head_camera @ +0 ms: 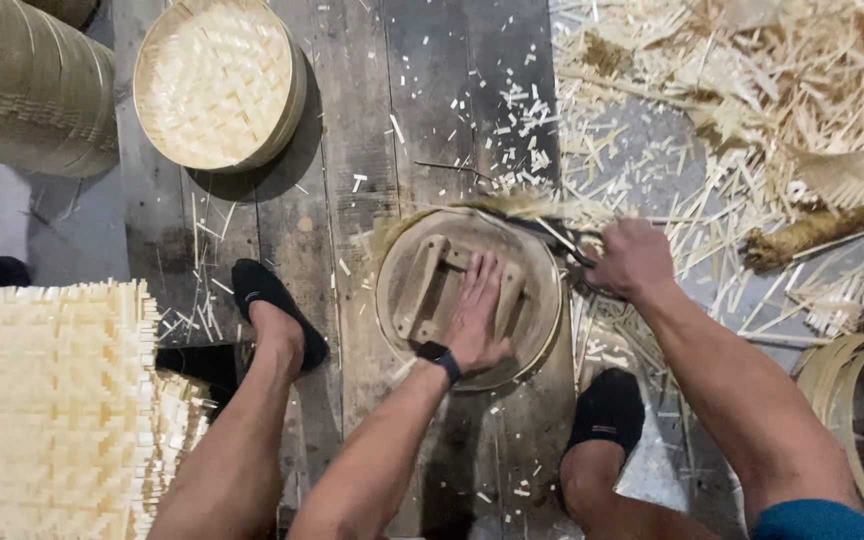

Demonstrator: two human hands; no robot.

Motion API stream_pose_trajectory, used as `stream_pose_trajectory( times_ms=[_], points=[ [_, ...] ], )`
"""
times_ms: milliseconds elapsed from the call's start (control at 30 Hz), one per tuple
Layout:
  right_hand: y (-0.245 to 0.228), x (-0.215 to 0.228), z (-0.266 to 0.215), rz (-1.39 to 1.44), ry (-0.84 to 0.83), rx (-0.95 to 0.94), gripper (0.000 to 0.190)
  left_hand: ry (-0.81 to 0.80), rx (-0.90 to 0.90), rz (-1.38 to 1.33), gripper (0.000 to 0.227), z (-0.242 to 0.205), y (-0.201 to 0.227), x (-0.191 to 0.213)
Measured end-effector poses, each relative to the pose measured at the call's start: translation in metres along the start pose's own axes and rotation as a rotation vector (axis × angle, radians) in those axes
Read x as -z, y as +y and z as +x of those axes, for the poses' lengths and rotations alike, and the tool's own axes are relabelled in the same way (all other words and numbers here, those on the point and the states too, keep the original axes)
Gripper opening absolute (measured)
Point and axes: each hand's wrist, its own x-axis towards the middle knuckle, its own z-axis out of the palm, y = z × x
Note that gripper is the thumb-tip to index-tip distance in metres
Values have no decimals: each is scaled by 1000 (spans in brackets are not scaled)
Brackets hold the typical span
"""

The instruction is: Weaving bamboo strips into a circular frame and trimming the excess with scissors to create a tray component.

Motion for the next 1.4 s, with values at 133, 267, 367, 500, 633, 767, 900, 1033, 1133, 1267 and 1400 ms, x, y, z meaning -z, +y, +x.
stream_pose_trajectory(
  times_ms=[133, 267, 367, 500, 633, 767, 900, 1033, 1133, 1267, 1400],
  points=[
    [11, -24, -30, 155, -259, -119, 48, -130, -19, -33, 123, 0, 11, 13],
    [-11, 5, -49, 123, -51, -92, 53, -124, -27, -86, 120, 0, 13, 12],
    [-19, 12, -67, 108, 70, -84, 56, -89, 18, -32, 119, -5, -2, -17],
    [-9, 0, -70, 73, -1, -198, 43, 14, 375, 171, 118, -4, 17, -29],
    [7, 27, -50, 282, -306, -265, 27, 59, 781, 99, 125, 25, 31, -28],
    [15, 24, -30, 7, -125, -50, 56, 214, 962, 58, 125, 53, 27, -47],
    [-24, 62, 3, -97, -357, -28, 60, 292, 968, 119, 122, 59, 24, -48],
    [5, 7, -2, -50, -226, -6, 53, 275, 906, 95, 122, 45, 30, -38],
    [39, -7, -28, 191, -393, -147, 35, 147, 792, 94, 120, 35, 35, -30],
    [17, 32, -21, -85, -164, 9, 53, 110, 675, 141, 115, 37, 27, -40],
    [-29, 65, 4, 2, -336, -51, 70, 78, 651, 157, 116, 36, 42, -22]
  ],
)
